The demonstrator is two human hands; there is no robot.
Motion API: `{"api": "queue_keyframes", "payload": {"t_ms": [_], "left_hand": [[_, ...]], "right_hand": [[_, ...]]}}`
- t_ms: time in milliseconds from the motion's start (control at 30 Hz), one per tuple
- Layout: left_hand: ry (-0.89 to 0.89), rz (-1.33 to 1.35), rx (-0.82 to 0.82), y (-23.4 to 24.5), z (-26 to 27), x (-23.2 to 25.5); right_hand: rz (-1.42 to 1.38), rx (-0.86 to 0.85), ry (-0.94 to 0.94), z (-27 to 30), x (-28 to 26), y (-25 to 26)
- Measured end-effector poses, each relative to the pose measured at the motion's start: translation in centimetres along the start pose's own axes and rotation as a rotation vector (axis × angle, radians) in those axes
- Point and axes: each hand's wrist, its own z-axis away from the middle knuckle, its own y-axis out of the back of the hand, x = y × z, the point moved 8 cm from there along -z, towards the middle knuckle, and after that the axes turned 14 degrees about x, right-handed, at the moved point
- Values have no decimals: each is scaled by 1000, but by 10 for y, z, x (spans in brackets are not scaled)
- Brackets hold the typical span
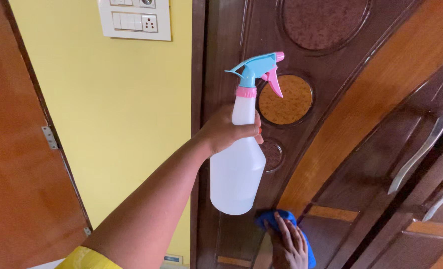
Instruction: The person cleans a wooden door by spraying a cleaning solution from a spray bottle and wiping the surface with a blue cloth. The person systematically wipes the door panels and handles while holding the spray bottle in the other hand.
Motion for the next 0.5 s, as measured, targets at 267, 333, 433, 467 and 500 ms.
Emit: {"api": "queue_keyframes", "payload": {"t_ms": [267,333,433,467,500], "left_hand": [[-4,-12,16,1,2,2],[-16,-1,9,0,1,3],[-10,-20,12,0,2,2],[-8,-15,10,0,2,1],[-3,-10,6,0,2,0]], "right_hand": [[124,44,-98,-4,59,32],[106,94,-152,-4,67,45],[114,172,-172,-2,74,54],[116,188,-151,-4,79,51],[119,203,-131,-4,82,50]]}}
